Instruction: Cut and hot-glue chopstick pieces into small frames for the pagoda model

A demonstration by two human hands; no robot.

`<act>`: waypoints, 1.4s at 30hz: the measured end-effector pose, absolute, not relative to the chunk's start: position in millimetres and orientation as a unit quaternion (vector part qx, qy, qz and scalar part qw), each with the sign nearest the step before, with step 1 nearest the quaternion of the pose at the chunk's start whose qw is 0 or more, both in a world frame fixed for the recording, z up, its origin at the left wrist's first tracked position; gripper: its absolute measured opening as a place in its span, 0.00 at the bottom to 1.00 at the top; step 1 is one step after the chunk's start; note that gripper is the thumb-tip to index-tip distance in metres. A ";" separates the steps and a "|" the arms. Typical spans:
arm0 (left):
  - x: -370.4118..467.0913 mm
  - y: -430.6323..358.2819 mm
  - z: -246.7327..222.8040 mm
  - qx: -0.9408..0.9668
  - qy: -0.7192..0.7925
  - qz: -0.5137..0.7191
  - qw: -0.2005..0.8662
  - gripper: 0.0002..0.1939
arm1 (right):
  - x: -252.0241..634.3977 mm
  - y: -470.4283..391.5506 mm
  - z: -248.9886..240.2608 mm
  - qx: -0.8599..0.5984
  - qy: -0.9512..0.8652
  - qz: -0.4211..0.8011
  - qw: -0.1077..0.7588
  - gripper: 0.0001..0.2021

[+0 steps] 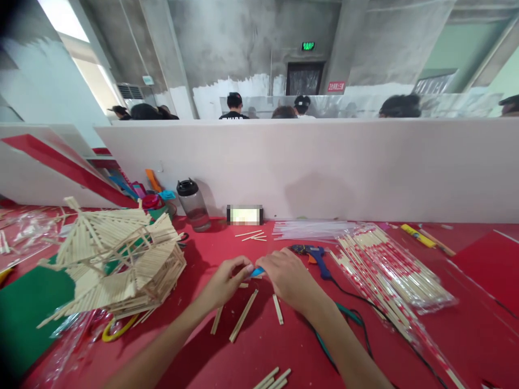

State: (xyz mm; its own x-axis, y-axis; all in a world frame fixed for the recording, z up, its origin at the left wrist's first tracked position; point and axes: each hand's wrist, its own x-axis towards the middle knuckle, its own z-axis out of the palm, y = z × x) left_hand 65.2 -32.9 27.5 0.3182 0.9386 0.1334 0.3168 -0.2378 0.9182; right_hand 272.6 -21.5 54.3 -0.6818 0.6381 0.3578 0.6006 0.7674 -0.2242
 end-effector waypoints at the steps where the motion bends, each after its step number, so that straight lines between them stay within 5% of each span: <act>1: 65.8 -32.8 26.8 0.694 0.450 0.368 0.425 0.15 | 272.9 -20.9 53.2 -0.349 -0.909 0.057 0.222 0.06; 14: 61.8 -32.4 31.5 0.675 0.458 0.337 0.469 0.18 | 273.7 -16.7 57.8 -0.365 -0.886 0.152 0.242 0.03; 27: 40.4 -16.3 39.0 0.663 0.477 0.367 0.445 0.16 | 279.5 -10.4 63.6 -0.424 -0.820 0.282 0.261 0.11; 37: 25.8 -10.9 47.1 0.672 0.565 0.292 0.380 0.10 | 295.6 -3.6 66.0 -0.479 -0.836 0.239 0.121 0.10; 42: 37.0 -21.1 49.0 0.725 0.578 0.137 0.347 0.08 | 296.0 4.1 39.9 -0.570 -0.812 0.112 0.059 0.11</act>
